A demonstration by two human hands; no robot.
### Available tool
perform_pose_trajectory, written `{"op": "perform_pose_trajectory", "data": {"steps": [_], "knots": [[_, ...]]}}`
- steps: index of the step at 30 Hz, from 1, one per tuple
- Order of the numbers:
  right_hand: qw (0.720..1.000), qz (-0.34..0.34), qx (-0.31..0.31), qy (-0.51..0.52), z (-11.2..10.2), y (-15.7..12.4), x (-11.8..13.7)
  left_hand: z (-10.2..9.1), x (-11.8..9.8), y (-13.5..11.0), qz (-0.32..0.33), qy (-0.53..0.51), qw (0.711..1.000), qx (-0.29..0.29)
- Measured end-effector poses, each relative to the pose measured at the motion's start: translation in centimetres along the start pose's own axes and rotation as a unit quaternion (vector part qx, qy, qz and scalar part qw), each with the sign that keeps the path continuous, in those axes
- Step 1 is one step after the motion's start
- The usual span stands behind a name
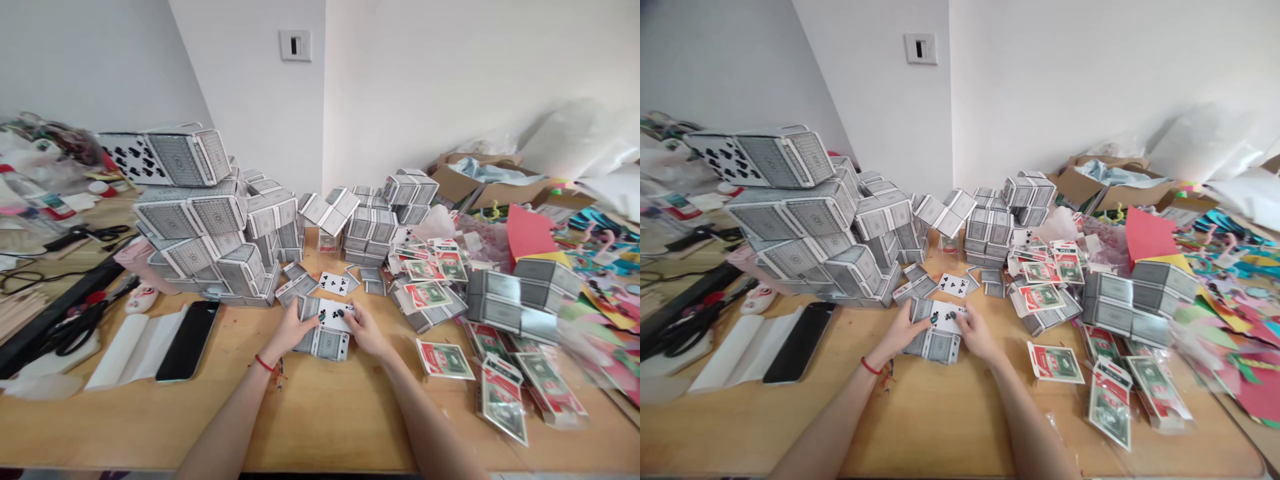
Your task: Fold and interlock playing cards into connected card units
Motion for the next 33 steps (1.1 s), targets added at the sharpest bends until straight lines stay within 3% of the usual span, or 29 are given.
{"op": "perform_pose_trajectory", "data": {"steps": [22, 29, 33], "knots": [[0.999, -0.001, -0.032, -0.011, 0.7, -0.1, -0.1, 0.8, 0.4, -0.2, 0.010, -0.006, 1.000, -0.003], [1.000, 0.015, -0.012, -0.011, 0.1, 0.0, 0.4, 0.4, 0.3, -0.1, 0.006, -0.024, 0.999, 0.021], [0.998, 0.039, 0.040, -0.020, -0.7, 0.2, 0.7, -0.1, 0.1, 0.2, -0.003, -0.013, 1.000, 0.014]]}}
Point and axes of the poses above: each hand's wrist, its own y-axis towards the middle knuckle, its own z-axis out of the palm, x = y × z, the point moved 1 cm from there along y, towards the middle knuckle, and after that the axes turned 5 degrees about y, right-handed, at the moved point
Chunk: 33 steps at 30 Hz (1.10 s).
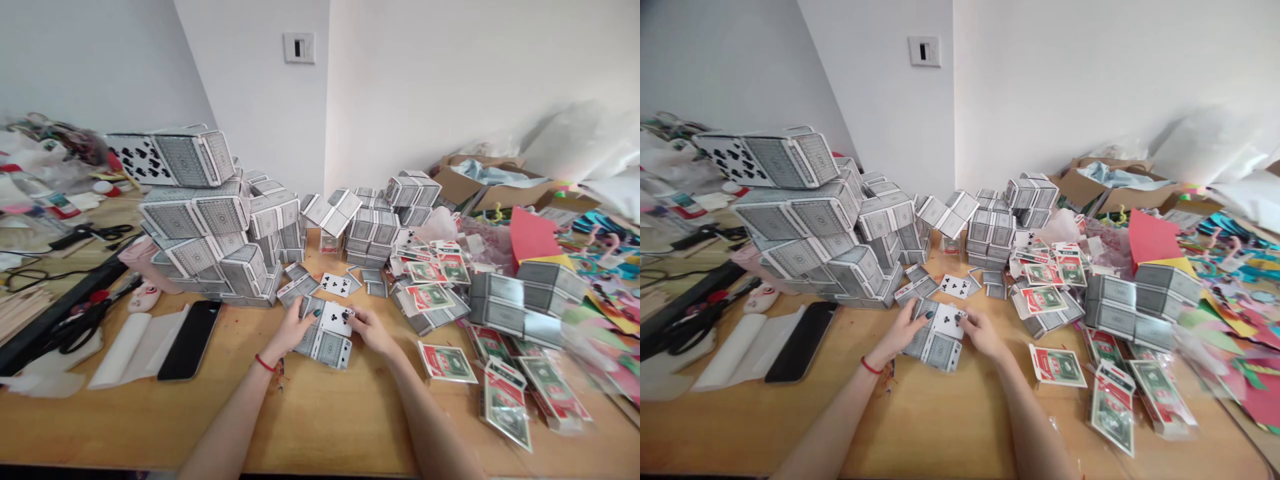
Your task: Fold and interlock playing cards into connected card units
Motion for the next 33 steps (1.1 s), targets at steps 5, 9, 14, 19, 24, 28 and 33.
{"op": "perform_pose_trajectory", "data": {"steps": [5, 9, 14, 19, 24, 28, 33], "knots": [[1.000, 0.018, 0.000, -0.003, -0.1, 0.1, -0.9, 0.2, 0.9, 0.2, 0.011, 0.010, 1.000, -0.005], [1.000, 0.004, -0.029, -0.005, 0.3, 0.3, -1.7, 0.4, 1.6, 0.3, 0.018, 0.028, 0.999, -0.014], [0.999, -0.006, -0.047, 0.011, 0.6, 0.3, -1.8, 0.5, 1.6, 0.2, 0.024, 0.048, 0.998, -0.012], [0.999, 0.011, -0.044, 0.027, 1.4, 0.3, -1.8, 1.2, 1.2, -0.3, 0.032, 0.055, 0.998, 0.006], [0.999, 0.027, -0.027, 0.015, 1.9, 0.2, -1.3, 2.0, 1.0, -0.5, 0.032, 0.067, 0.996, 0.042], [0.999, 0.032, -0.004, 0.008, 1.5, 0.3, -0.8, 1.8, 0.9, -0.3, 0.041, 0.056, 0.997, 0.027], [0.999, 0.035, 0.020, -0.005, 1.1, 0.3, -0.7, 1.6, 1.0, -0.2, 0.047, 0.068, 0.996, 0.017]]}}
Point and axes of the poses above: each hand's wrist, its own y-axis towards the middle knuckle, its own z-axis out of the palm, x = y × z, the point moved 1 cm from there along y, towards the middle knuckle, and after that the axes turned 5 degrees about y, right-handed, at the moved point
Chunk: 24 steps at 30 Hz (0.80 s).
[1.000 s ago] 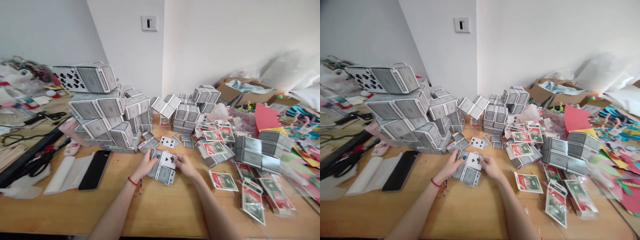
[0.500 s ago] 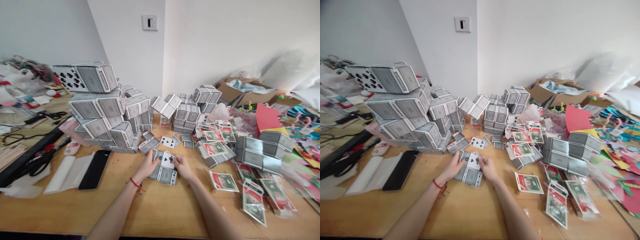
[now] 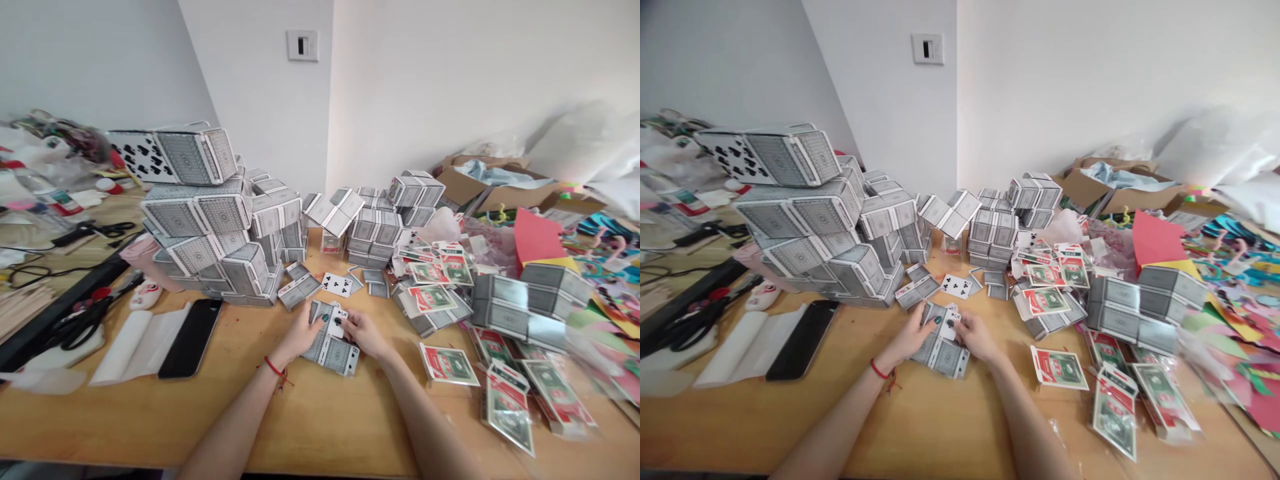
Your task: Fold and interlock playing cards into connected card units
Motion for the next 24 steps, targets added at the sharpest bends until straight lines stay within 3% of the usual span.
{"op": "perform_pose_trajectory", "data": {"steps": [12, 16, 20, 24], "knots": [[0.999, 0.003, -0.021, -0.027, 0.5, 0.1, -0.4, 0.4, 0.0, -0.2, -0.010, 0.007, 1.000, 0.011], [1.000, 0.002, 0.008, -0.012, 0.0, -0.2, 0.5, 0.2, 0.0, 0.0, -0.001, -0.001, 1.000, -0.003], [0.995, 0.006, 0.085, 0.043, -0.8, -0.5, 1.4, -0.5, -0.1, 0.2, 0.003, -0.015, 1.000, -0.011], [0.997, 0.012, 0.055, 0.049, -1.1, -0.3, 0.9, -0.7, -0.3, 0.1, -0.007, -0.008, 1.000, -0.022]]}}
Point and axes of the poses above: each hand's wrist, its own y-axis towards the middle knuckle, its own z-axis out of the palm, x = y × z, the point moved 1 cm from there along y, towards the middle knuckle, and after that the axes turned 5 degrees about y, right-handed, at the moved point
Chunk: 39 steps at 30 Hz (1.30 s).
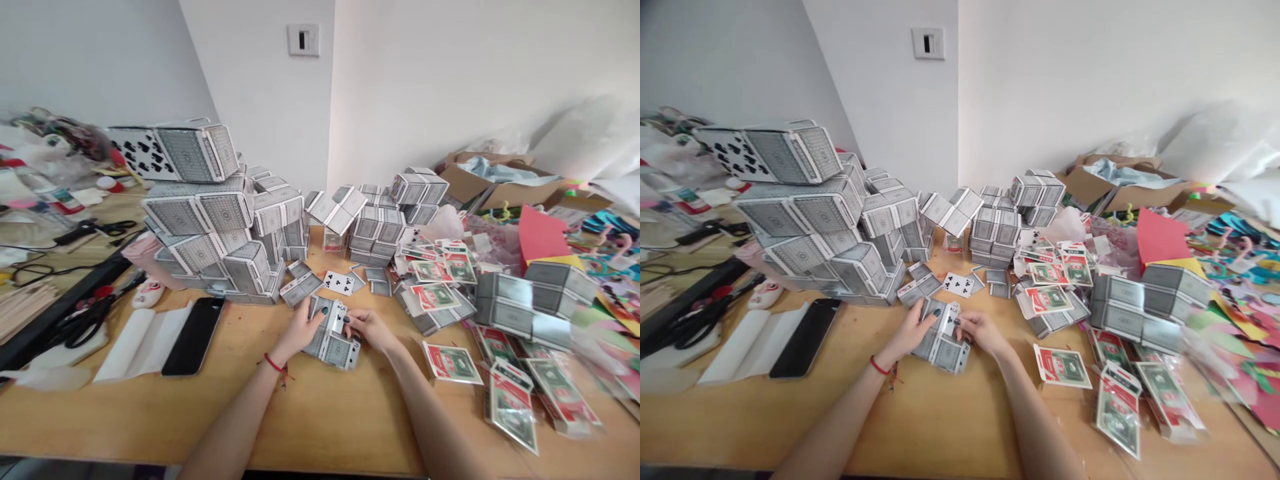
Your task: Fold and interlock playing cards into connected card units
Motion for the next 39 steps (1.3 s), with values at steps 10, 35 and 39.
{"op": "perform_pose_trajectory", "data": {"steps": [10, 35, 39], "knots": [[0.996, -0.006, -0.082, 0.023, 1.4, 0.7, -0.5, 1.2, -1.0, -0.7, 0.010, -0.004, 0.999, 0.037], [0.998, -0.003, 0.010, 0.063, 0.7, 0.3, -0.5, 1.8, -0.8, -0.5, -0.019, -0.061, 0.994, 0.088], [1.000, -0.008, 0.006, 0.020, 0.7, 0.5, -0.6, 1.4, -1.0, -0.5, -0.020, -0.068, 0.991, 0.117]]}}
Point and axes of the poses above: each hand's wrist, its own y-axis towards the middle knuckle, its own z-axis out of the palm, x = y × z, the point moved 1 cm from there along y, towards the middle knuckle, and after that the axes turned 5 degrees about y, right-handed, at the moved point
